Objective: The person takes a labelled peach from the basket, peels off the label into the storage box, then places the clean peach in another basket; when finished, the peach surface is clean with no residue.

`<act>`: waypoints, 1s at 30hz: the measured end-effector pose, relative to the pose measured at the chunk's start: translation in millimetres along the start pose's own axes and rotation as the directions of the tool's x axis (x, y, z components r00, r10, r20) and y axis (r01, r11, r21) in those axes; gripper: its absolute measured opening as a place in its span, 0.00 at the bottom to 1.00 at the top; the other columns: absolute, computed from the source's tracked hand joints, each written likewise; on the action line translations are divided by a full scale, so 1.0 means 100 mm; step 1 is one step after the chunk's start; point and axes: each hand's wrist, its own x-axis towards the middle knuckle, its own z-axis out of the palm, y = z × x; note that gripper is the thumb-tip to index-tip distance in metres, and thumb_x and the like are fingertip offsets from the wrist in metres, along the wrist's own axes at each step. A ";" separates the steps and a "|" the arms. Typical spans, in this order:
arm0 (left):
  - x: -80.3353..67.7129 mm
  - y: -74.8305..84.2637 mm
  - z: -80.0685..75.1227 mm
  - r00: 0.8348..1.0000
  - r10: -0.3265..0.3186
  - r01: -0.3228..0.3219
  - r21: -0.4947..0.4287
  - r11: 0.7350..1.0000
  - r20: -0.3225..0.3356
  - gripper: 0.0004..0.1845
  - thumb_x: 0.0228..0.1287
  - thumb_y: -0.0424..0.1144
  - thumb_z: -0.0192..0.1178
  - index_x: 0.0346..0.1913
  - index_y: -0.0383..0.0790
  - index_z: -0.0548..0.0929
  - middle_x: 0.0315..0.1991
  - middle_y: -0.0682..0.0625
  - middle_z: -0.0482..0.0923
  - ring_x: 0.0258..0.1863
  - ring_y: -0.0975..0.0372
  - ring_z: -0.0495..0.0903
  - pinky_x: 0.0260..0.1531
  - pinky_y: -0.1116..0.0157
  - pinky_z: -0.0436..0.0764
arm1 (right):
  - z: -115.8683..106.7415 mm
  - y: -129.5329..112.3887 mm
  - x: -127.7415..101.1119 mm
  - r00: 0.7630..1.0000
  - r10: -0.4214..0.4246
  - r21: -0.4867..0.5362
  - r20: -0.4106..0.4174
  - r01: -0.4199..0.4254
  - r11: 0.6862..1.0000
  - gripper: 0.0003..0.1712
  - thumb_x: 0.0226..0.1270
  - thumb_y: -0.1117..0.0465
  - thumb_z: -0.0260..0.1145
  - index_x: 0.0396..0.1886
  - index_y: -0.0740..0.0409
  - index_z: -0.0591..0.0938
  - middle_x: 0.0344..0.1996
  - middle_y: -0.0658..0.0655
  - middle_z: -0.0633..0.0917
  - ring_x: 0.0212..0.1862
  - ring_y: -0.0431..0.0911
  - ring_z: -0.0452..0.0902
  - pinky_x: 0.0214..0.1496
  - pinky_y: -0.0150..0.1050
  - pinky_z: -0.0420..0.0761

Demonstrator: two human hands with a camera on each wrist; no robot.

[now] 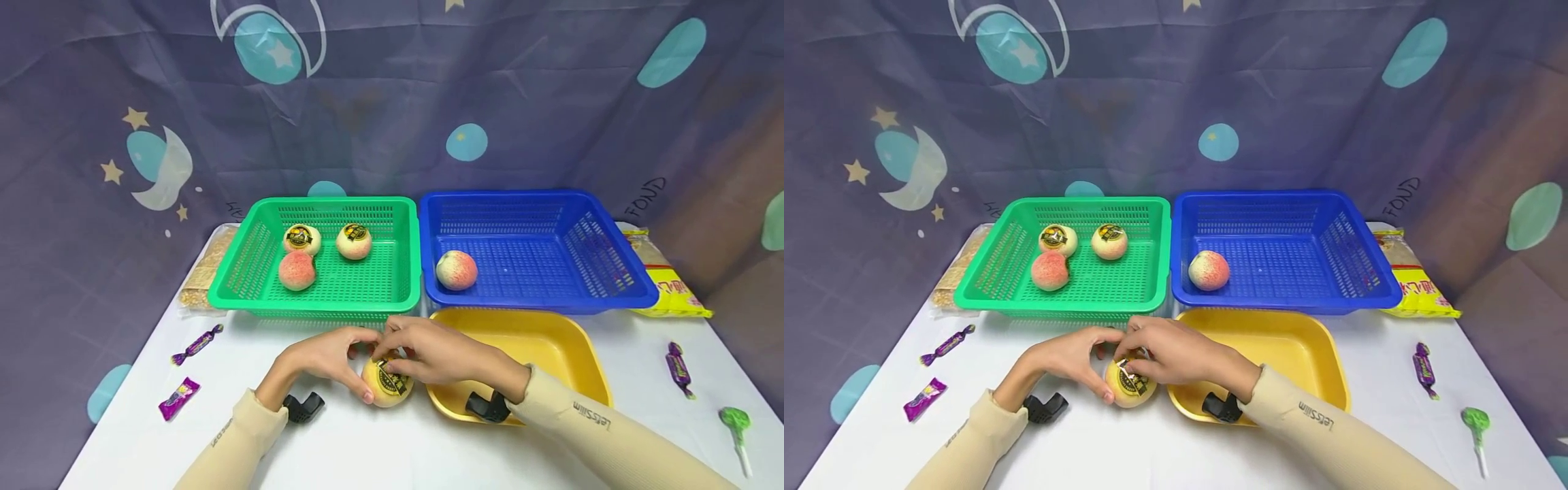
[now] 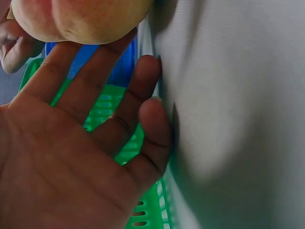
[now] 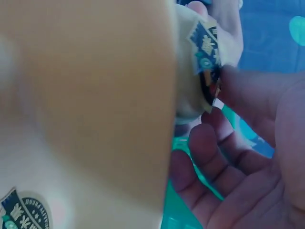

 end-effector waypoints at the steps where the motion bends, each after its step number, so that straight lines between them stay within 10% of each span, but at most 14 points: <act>1: 0.00 0.01 -0.01 1.000 -0.003 0.003 0.006 1.000 0.002 0.30 0.42 0.49 0.84 0.51 0.58 0.82 0.47 0.63 0.82 0.46 0.60 0.76 0.47 0.64 0.77 | 0.00 -0.01 0.01 1.000 0.001 0.005 -0.006 -0.001 1.000 0.07 0.70 0.60 0.70 0.45 0.49 0.89 0.37 0.46 0.81 0.34 0.34 0.71 0.36 0.25 0.75; 16: -0.02 -0.05 -0.03 1.000 0.007 -0.007 0.003 1.000 -0.021 0.36 0.40 0.48 0.84 0.58 0.58 0.83 0.51 0.62 0.83 0.49 0.65 0.77 0.43 0.64 0.77 | -0.22 -0.04 -0.12 0.983 -0.053 0.180 -0.177 0.085 0.980 0.05 0.72 0.65 0.66 0.37 0.52 0.86 0.34 0.47 0.88 0.35 0.33 0.78 0.35 0.31 0.82; 30: -0.02 -0.05 -0.01 0.998 -0.032 0.030 -0.052 0.998 -0.046 0.36 0.42 0.48 0.84 0.59 0.64 0.82 0.53 0.63 0.82 0.51 0.63 0.77 0.42 0.64 0.74 | -0.55 0.18 -0.83 0.956 0.231 0.216 -0.178 -0.191 0.957 0.06 0.69 0.65 0.69 0.43 0.51 0.87 0.31 0.46 0.88 0.32 0.38 0.82 0.34 0.33 0.82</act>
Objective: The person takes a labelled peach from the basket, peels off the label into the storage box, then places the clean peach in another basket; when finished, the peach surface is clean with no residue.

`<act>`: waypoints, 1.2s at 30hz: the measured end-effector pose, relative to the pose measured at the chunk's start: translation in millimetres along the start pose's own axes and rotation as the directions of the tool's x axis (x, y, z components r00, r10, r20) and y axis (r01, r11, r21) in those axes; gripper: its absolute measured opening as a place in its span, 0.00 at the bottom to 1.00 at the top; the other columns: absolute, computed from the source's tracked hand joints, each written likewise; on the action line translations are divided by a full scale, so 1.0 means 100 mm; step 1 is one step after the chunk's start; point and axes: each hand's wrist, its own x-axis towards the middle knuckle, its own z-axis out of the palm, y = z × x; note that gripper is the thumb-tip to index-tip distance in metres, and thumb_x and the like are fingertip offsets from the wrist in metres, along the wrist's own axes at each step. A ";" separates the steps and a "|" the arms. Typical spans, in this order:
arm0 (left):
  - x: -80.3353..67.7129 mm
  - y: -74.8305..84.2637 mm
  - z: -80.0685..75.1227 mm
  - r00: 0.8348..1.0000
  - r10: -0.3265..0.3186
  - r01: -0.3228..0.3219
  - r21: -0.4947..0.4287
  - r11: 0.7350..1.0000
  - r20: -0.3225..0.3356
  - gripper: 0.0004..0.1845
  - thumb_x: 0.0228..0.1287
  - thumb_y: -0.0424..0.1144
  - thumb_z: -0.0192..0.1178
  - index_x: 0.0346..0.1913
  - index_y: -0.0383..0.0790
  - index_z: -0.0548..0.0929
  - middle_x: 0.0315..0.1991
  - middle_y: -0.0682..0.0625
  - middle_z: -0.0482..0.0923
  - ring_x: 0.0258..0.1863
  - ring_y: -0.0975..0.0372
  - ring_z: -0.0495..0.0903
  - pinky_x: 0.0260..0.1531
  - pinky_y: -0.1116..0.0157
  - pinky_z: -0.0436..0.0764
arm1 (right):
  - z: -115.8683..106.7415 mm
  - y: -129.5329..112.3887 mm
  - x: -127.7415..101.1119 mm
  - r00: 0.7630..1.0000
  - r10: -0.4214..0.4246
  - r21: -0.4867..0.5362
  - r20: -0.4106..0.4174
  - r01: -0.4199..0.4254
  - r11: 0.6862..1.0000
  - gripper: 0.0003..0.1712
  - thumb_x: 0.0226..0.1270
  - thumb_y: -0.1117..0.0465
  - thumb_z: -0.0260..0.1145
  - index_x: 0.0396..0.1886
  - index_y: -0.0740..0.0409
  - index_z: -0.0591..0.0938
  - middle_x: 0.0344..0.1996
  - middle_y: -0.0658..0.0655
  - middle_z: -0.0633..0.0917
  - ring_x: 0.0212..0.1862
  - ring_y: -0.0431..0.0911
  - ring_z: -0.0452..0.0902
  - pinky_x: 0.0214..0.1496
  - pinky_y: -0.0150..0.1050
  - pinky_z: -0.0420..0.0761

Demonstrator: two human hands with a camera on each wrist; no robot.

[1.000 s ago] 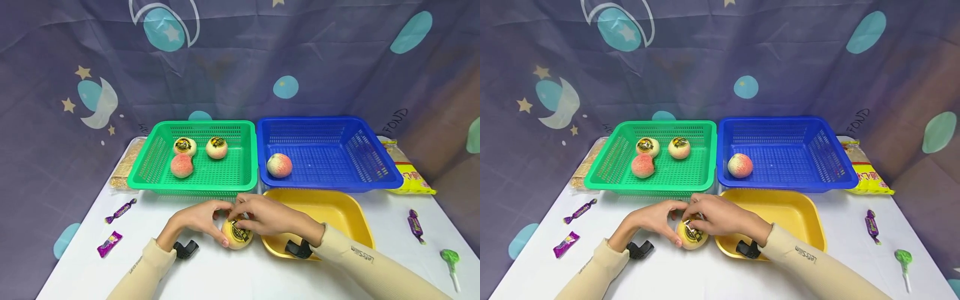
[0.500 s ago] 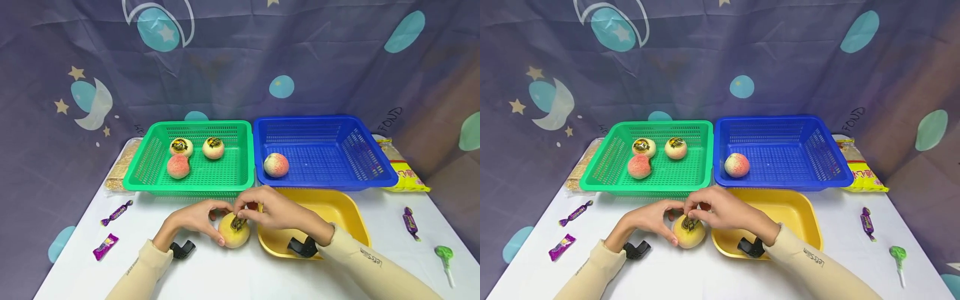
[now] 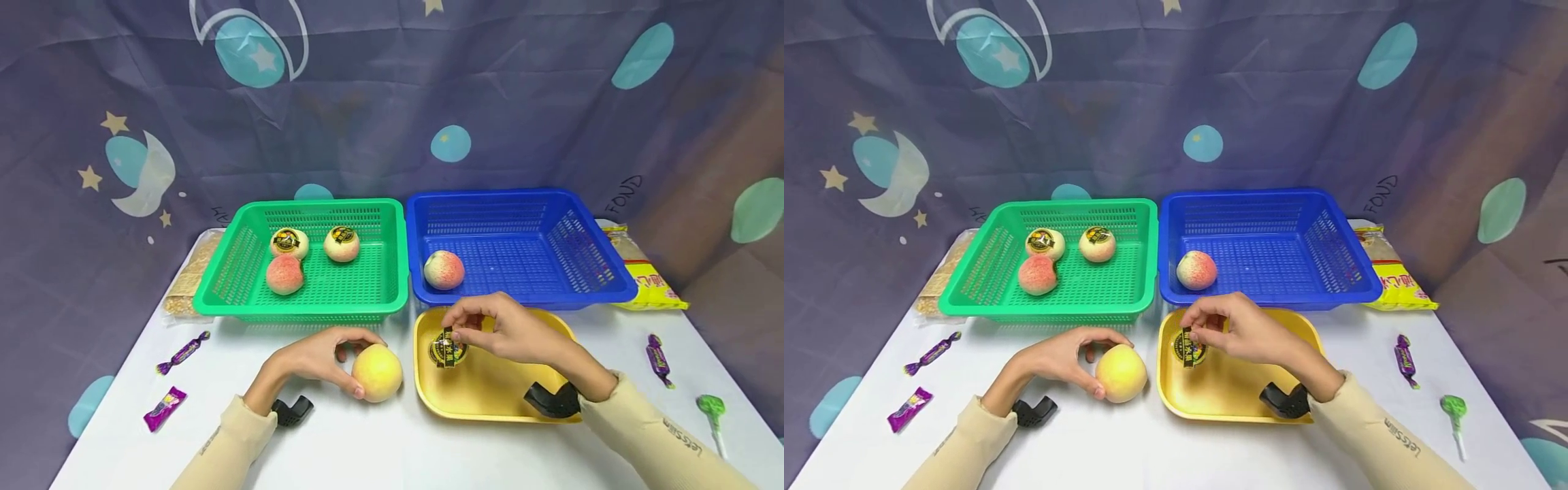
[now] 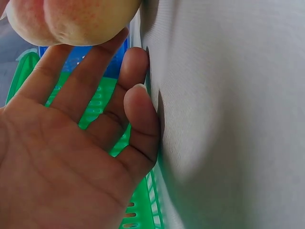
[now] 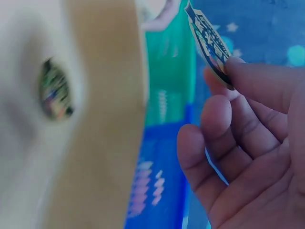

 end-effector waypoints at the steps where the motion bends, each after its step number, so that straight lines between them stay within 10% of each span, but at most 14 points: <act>1: 0.00 0.00 0.00 1.000 -0.001 0.001 0.001 1.000 0.000 0.36 0.41 0.48 0.84 0.59 0.64 0.82 0.53 0.63 0.82 0.52 0.63 0.77 0.42 0.64 0.74 | -0.02 0.03 -0.04 1.000 0.013 -0.010 0.009 -0.013 1.000 0.06 0.69 0.65 0.69 0.43 0.52 0.87 0.31 0.46 0.88 0.32 0.38 0.82 0.34 0.33 0.82; 15: -0.04 0.01 -0.01 1.000 0.016 -0.016 0.018 1.000 -0.004 0.37 0.42 0.48 0.83 0.61 0.58 0.82 0.53 0.58 0.82 0.51 0.63 0.76 0.42 0.64 0.74 | -0.10 0.40 -0.19 0.969 0.157 -0.065 0.191 -0.147 0.987 0.11 0.66 0.68 0.70 0.48 0.59 0.85 0.28 0.46 0.81 0.30 0.34 0.73 0.35 0.29 0.77; 36: -0.01 -0.01 0.01 1.000 -0.003 0.003 0.003 1.000 -0.006 0.37 0.41 0.48 0.84 0.60 0.63 0.82 0.55 0.62 0.81 0.51 0.63 0.75 0.42 0.65 0.74 | -0.11 0.57 -0.28 0.959 0.176 -0.135 0.222 -0.149 0.980 0.14 0.64 0.66 0.72 0.49 0.54 0.83 0.38 0.51 0.86 0.29 0.34 0.71 0.37 0.30 0.76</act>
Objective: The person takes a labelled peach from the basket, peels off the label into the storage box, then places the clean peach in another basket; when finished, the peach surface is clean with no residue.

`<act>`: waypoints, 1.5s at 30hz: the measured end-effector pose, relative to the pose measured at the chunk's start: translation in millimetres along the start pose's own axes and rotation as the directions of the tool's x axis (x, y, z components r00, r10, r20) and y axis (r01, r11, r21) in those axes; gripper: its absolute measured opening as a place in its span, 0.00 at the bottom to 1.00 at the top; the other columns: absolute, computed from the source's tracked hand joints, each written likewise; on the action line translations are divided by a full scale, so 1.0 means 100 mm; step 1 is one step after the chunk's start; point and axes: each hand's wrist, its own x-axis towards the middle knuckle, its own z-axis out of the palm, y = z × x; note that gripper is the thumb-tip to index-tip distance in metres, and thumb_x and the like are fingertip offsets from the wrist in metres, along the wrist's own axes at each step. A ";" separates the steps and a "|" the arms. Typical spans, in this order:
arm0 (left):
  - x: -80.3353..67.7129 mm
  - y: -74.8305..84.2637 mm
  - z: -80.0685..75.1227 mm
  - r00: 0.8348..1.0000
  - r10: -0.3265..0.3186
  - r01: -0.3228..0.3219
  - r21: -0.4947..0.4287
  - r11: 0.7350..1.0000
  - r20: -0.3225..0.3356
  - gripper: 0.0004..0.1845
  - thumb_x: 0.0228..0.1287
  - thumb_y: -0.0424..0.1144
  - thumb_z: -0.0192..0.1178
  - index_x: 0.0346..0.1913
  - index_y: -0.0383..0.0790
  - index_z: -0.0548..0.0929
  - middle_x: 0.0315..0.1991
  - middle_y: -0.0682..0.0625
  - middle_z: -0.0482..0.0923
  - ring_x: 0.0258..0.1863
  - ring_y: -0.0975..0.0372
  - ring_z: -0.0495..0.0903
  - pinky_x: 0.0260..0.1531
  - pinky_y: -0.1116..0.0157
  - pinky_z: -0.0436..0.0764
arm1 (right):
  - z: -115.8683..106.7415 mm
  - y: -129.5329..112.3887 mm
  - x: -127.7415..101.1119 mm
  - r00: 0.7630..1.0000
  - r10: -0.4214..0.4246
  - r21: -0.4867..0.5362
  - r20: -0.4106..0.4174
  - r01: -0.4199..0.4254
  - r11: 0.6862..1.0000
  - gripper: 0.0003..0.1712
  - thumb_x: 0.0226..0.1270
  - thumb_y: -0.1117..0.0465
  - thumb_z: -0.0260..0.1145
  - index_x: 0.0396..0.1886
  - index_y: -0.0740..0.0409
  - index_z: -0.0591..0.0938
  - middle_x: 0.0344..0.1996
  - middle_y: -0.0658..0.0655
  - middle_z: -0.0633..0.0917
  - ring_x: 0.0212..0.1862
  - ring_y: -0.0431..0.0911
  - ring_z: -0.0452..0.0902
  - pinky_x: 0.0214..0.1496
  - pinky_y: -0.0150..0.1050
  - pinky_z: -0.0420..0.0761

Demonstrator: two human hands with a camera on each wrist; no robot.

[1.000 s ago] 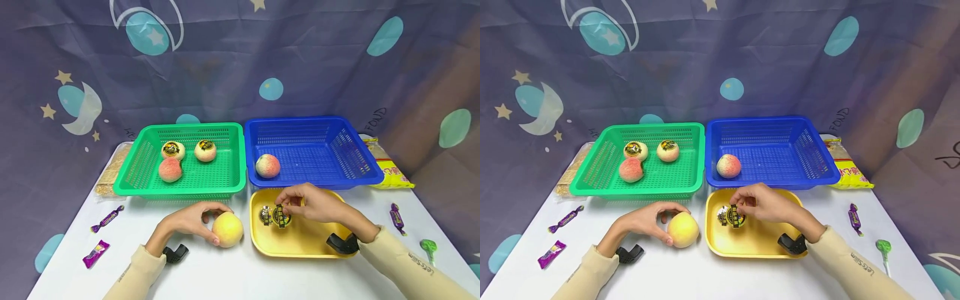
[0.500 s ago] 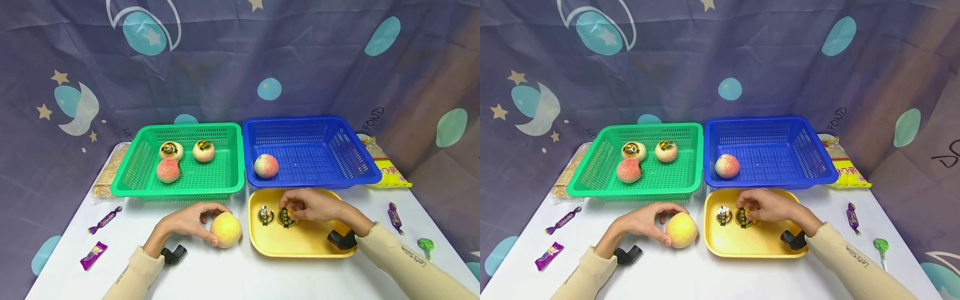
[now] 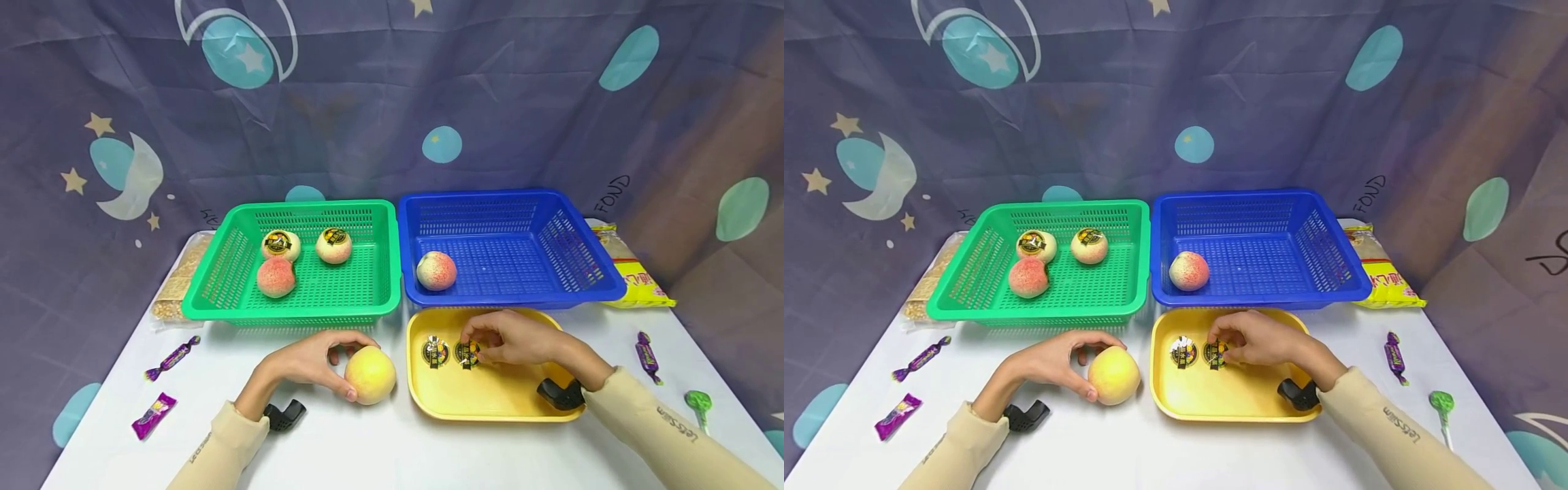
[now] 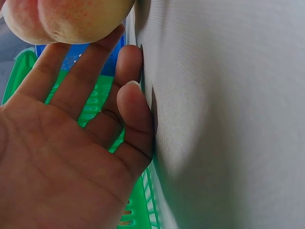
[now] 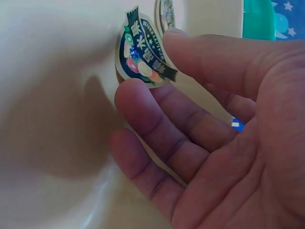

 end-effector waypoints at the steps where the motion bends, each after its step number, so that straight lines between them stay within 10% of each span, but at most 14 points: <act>1: 0.00 0.00 0.00 1.000 -0.002 0.002 -0.001 1.000 -0.001 0.37 0.41 0.48 0.84 0.59 0.64 0.82 0.55 0.62 0.81 0.51 0.63 0.75 0.41 0.65 0.74 | 0.00 -0.01 0.00 1.000 -0.002 -0.009 -0.002 0.002 1.000 0.14 0.64 0.66 0.72 0.49 0.54 0.84 0.38 0.51 0.86 0.29 0.34 0.71 0.36 0.30 0.76; 25: 0.00 0.00 -0.02 1.000 0.023 -0.023 -0.003 1.000 0.012 0.36 0.44 0.47 0.83 0.61 0.59 0.81 0.53 0.58 0.82 0.51 0.62 0.76 0.40 0.64 0.72 | 0.05 -0.15 -0.06 1.000 -0.011 -0.302 0.005 0.012 0.953 0.20 0.62 0.60 0.75 0.54 0.50 0.87 0.50 0.51 0.83 0.42 0.42 0.74 0.46 0.38 0.77; 45: -0.02 0.04 0.01 0.998 0.059 -0.059 0.001 0.998 0.008 0.36 0.41 0.47 0.84 0.59 0.62 0.82 0.52 0.61 0.83 0.49 0.64 0.77 0.42 0.63 0.77 | -0.12 -0.11 -0.21 0.998 -0.052 -0.113 -0.024 0.049 0.992 0.18 0.69 0.59 0.71 0.57 0.53 0.86 0.38 0.50 0.84 0.33 0.33 0.72 0.35 0.30 0.75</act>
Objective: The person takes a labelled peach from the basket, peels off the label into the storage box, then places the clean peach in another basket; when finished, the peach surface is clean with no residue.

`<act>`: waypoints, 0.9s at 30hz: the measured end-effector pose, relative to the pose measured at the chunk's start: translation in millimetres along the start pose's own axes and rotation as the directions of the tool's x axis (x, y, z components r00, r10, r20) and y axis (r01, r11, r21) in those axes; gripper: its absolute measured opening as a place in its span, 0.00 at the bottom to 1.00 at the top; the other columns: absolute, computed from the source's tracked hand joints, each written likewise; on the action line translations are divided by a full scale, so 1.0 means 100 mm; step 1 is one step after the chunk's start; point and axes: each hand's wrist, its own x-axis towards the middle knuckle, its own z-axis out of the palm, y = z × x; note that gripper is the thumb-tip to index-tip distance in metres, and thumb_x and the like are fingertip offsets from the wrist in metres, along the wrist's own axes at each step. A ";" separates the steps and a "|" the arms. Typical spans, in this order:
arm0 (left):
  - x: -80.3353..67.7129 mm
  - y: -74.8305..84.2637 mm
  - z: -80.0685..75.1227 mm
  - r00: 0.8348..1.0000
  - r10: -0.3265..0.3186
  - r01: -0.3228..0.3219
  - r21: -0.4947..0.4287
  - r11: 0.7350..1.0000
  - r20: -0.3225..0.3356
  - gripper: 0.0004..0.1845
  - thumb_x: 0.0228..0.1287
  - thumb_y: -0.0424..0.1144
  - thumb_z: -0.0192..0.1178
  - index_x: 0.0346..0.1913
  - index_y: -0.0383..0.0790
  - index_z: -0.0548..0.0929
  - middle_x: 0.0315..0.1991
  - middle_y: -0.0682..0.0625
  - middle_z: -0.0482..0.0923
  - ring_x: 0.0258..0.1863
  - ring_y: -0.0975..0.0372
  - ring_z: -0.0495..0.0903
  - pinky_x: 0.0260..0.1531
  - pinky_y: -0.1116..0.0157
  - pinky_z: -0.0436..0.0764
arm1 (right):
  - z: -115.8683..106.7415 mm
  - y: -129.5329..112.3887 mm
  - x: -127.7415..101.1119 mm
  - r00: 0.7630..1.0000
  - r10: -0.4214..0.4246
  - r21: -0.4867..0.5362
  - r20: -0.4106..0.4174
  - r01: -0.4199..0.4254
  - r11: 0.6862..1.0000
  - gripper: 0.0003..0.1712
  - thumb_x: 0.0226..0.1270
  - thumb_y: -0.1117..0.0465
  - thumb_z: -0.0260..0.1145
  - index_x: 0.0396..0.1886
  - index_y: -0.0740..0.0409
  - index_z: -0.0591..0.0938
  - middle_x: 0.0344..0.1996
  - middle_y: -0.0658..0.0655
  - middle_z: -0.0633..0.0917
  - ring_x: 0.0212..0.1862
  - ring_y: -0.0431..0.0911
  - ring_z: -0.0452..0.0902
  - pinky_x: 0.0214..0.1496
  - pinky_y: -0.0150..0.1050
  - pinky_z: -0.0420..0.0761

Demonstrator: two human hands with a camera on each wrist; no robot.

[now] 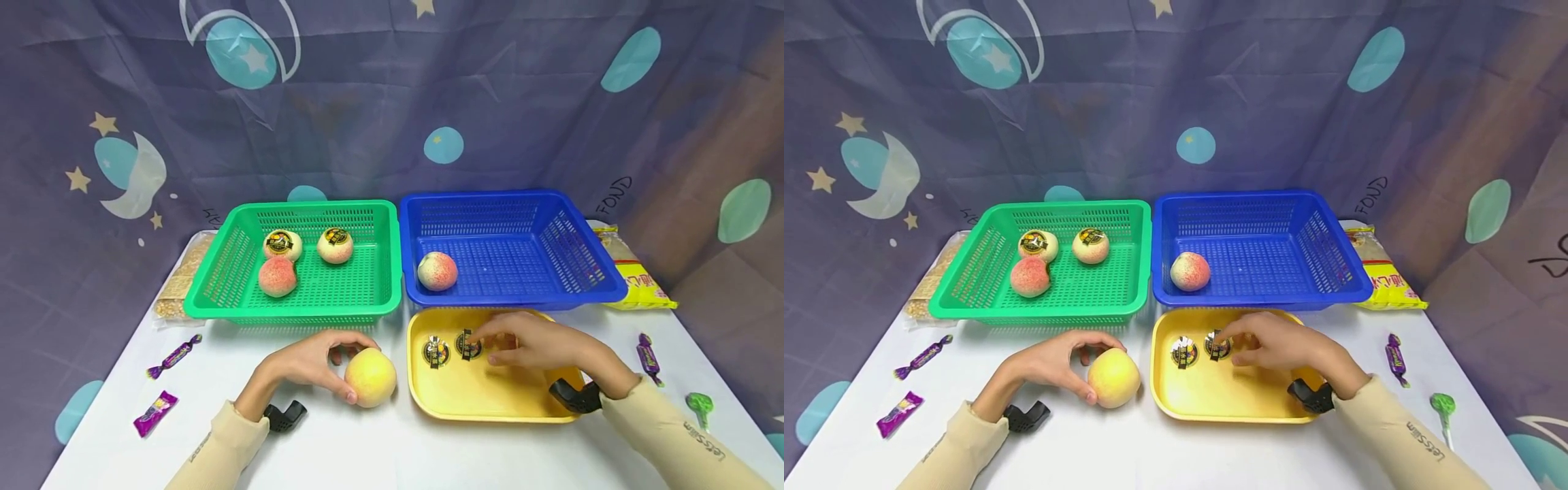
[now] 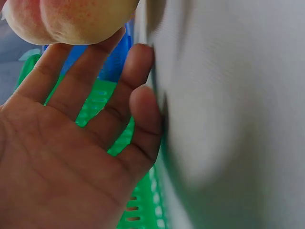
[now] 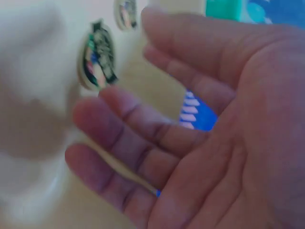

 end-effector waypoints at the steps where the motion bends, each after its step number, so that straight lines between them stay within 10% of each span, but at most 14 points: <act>1: -0.01 0.02 0.00 1.000 0.009 -0.009 0.001 1.000 0.006 0.36 0.41 0.47 0.84 0.59 0.61 0.82 0.52 0.61 0.83 0.49 0.64 0.78 0.43 0.63 0.77 | -0.02 0.01 -0.02 1.000 -0.020 0.033 -0.009 0.020 0.999 0.18 0.70 0.58 0.70 0.58 0.54 0.85 0.40 0.52 0.86 0.33 0.33 0.73 0.35 0.30 0.77; 13: -0.13 0.47 -0.13 0.980 0.189 -0.189 -0.002 0.982 0.056 0.39 0.44 0.44 0.84 0.63 0.56 0.80 0.56 0.58 0.83 0.52 0.63 0.81 0.49 0.62 0.82 | -0.40 0.03 -0.41 0.968 0.052 0.148 -0.247 -0.015 0.989 0.23 0.71 0.65 0.67 0.64 0.49 0.81 0.48 0.48 0.88 0.42 0.38 0.81 0.41 0.31 0.81; 20: -0.16 0.78 -0.37 0.972 0.236 -0.236 0.003 0.972 0.010 0.41 0.42 0.40 0.84 0.64 0.55 0.79 0.57 0.56 0.82 0.49 0.59 0.81 0.44 0.63 0.83 | -0.54 0.25 -0.56 0.795 0.127 -0.016 -0.593 -0.170 0.985 0.25 0.63 0.66 0.74 0.60 0.49 0.84 0.50 0.44 0.86 0.48 0.36 0.79 0.50 0.20 0.73; 24: -0.08 0.92 -0.51 0.965 0.256 -0.256 0.015 0.967 -0.047 0.42 0.42 0.37 0.84 0.65 0.53 0.79 0.59 0.55 0.81 0.44 0.55 0.80 0.38 0.62 0.83 | -0.58 0.48 -0.64 0.732 0.232 -0.027 -0.640 -0.323 0.946 0.34 0.65 0.56 0.74 0.69 0.55 0.76 0.66 0.66 0.77 0.69 0.62 0.65 0.75 0.52 0.59; 27: 0.04 1.00 -0.61 0.957 0.271 -0.268 0.036 0.963 -0.101 0.41 0.42 0.37 0.84 0.65 0.52 0.79 0.59 0.56 0.81 0.43 0.53 0.79 0.36 0.62 0.83 | -0.56 0.64 -0.70 0.716 0.329 -0.023 -0.616 -0.434 0.901 0.47 0.66 0.47 0.70 0.78 0.62 0.63 0.74 0.76 0.63 0.73 0.79 0.49 0.61 0.79 0.47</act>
